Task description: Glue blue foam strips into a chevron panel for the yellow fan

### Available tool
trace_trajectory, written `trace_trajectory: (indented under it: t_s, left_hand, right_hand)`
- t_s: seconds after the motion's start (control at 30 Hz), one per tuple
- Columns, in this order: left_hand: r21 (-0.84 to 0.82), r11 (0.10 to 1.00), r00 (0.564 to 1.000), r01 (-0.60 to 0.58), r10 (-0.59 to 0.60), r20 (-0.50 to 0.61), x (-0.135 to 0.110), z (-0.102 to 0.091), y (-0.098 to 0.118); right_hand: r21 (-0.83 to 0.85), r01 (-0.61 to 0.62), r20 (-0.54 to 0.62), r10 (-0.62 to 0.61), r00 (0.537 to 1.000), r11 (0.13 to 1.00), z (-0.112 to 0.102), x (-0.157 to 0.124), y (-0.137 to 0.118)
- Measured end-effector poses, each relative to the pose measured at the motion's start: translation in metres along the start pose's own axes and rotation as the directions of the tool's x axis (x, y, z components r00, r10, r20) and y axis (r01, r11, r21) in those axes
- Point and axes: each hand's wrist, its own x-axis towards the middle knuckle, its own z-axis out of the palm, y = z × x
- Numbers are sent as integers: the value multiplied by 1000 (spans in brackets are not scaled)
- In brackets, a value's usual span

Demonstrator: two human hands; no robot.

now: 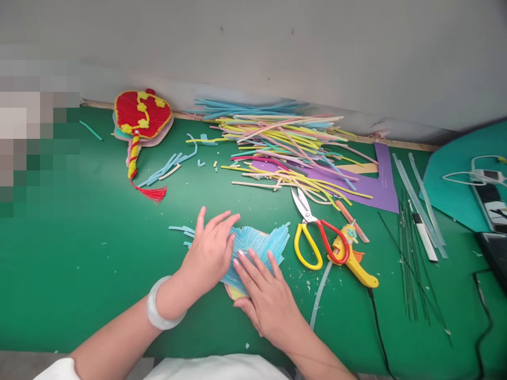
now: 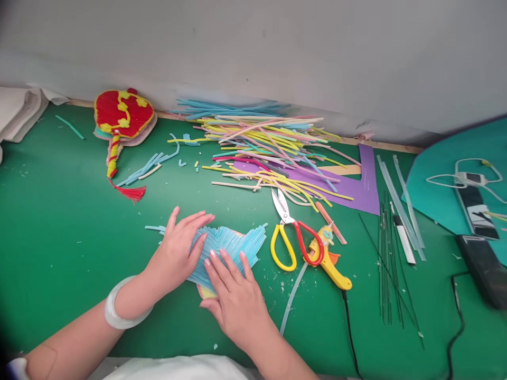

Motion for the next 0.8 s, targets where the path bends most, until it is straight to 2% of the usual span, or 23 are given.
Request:
trace_trajectory:
  t_s: [0.23, 0.43, 0.8]
  left_hand:
    - [-95, 995, 999, -28, 31, 25, -4, 15, -9]
    - [-87, 996, 999, -29, 31, 22, -6, 12, -11]
    - [-47, 996, 990, -72, 77, 120, -5, 13, -7]
  right_hand:
    - [-55, 19, -11, -20, 1000, 998, 20, -3, 4]
    - [-30, 49, -76, -51, 996, 998, 24, 1, 9]
    - [-61, 85, -108, -91, 990, 995, 33, -2, 13]
